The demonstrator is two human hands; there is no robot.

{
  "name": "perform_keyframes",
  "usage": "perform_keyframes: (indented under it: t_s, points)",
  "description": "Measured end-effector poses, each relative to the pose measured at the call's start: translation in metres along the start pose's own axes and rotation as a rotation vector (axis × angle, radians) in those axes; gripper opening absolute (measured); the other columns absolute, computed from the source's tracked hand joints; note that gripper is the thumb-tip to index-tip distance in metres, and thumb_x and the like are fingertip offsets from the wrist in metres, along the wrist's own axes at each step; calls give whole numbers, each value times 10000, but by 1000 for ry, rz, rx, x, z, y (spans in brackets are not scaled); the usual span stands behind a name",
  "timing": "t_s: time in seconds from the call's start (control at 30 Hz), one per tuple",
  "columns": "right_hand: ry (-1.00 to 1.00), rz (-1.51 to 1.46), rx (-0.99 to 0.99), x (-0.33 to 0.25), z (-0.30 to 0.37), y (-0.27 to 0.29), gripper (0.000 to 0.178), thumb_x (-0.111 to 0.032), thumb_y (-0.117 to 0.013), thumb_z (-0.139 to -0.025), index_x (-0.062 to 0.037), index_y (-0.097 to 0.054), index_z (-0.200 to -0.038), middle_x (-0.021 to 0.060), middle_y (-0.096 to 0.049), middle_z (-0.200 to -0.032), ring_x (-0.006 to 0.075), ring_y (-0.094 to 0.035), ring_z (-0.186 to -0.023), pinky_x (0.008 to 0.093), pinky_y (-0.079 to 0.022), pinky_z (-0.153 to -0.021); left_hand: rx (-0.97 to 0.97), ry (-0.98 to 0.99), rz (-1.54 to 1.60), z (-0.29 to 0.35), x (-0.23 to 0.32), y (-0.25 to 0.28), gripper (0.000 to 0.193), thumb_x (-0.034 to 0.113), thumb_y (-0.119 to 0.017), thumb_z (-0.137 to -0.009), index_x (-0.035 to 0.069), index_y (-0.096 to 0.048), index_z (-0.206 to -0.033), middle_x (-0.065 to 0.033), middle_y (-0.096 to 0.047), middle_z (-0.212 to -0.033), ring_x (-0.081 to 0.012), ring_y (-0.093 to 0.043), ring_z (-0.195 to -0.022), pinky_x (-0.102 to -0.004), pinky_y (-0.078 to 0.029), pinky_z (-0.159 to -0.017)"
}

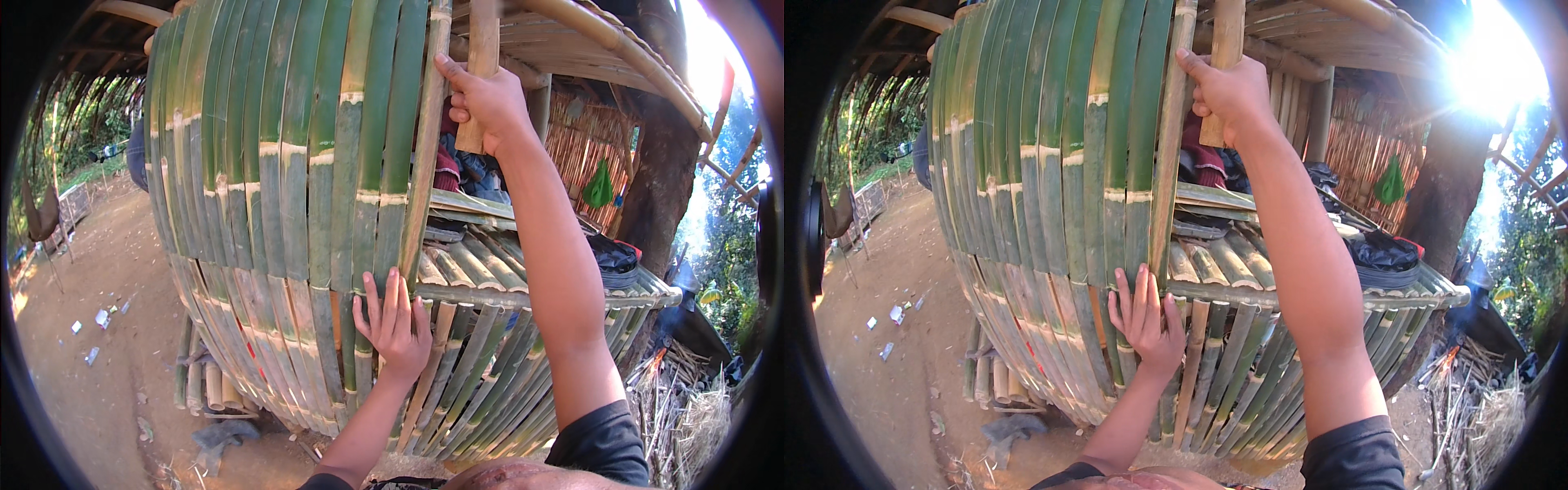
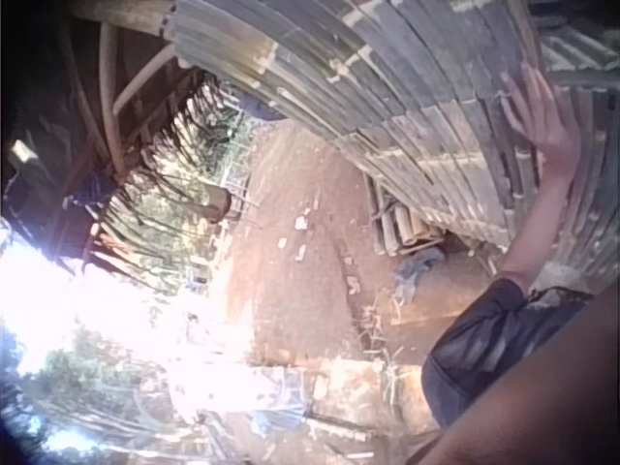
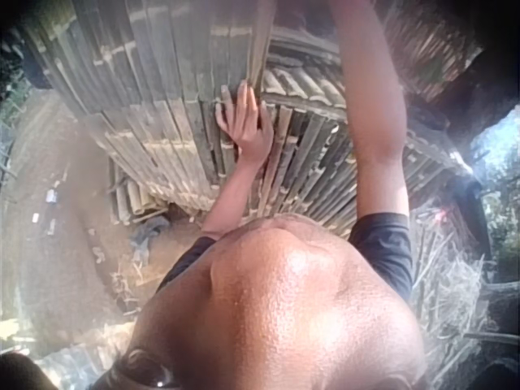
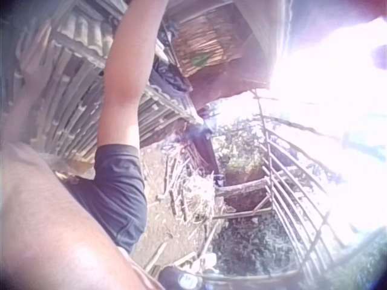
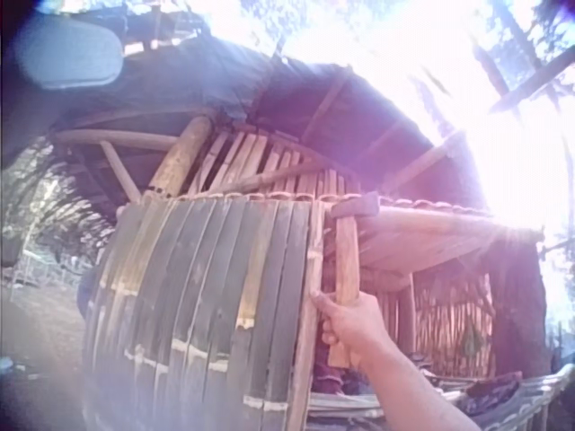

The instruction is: The person works on a bamboo structure, fitting and adjusting bamboo strips into a woven wall. Later, the person sits on the ground and uses a machete to split a bamboo stalk into thin strips.

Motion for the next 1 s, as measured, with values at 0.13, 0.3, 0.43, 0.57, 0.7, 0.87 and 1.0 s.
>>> perform_keyframes:
  t_s: [0.13, 0.3, 0.43, 0.57, 0.7, 0.87, 1.0]
  points:
    - [4, 9, 0, -2, -1, -5, 349, -202, -830, -911, 65, -632, -1018, 44, -578, -754, 108, -493, -576, 275, -392, -456, 116, -147, 17, -51, 7, 10, 451, 72, -621, -951, -55, -591, -1383, -213, -546, -1511, -469, -392, -1478, -539, -250, -1210]
    - [-22, 14, 30, 4, 0, 4, 310, -190, -828, -910, 54, -656, -993, 45, -597, -745, 115, -516, -577, 285, -401, -453, 344, -305, 180, -198, 17, -5, 442, 118, -594, -973, -32, -579, -1388, -218, -526, -1518, -432, -405, -1470, -531, -305, -1194]
    - [34, 78, 32, -9, 8, -9, 311, -217, -848, -889, 3, -659, -1002, 10, -574, -774, 97, -490, -596, 270, -396, -462, 270, -414, 97, -307, 2, -20, 456, 246, -558, -1013, 72, -574, -1435, -138, -518, -1540, -366, -424, -1466, -554, -295, -1210]
    - [41, 129, 53, 8, -13, 4, 273, -194, -829, -902, 1, -663, -996, 18, -595, -799, 109, -515, -610, 280, -406, -467, 241, -524, 75, -335, 2, -22, 399, 201, -587, -979, -40, -637, -1293, -258, -592, -1407, -417, -493, -1375, -502, -365, -1170]
    - [51, 102, 29, 1, -10, 2, 234, -161, -783, -940, -46, -617, -823, 7, -560, -665, 118, -500, -496, 292, -386, -410, 166, -483, 82, -290, 1, -16, 426, 218, -574, -982, -40, -630, -1316, -260, -568, -1443, -426, -470, -1410, -509, -341, -1196]
    - [50, 72, 14, -2, -9, -5, 232, -154, -775, -948, -49, -597, -840, 12, -546, -667, 116, -483, -486, 292, -383, -408, 167, -510, -28, -286, -10, -28, 511, 257, -535, -1001, -48, -554, -1411, -247, -498, -1520, -411, -428, -1446, -516, -305, -1216]
    - [17, 53, 21, 1, -11, 0, 236, -162, -774, -949, -51, -595, -843, 9, -536, -664, 118, -478, -487, 291, -384, -412, 166, -586, -111, -294, -4, -47, 566, 292, -491, -1019, -51, -493, -1470, -237, -452, -1563, -405, -386, -1475, -530, -274, -1229]
Point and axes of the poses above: each hand's wrist, its own z-axis away from the middle knuckle, its own y-axis out of the back of the hand, x = y × z, the point moved 4 cm from there along -z, towards the middle knuckle
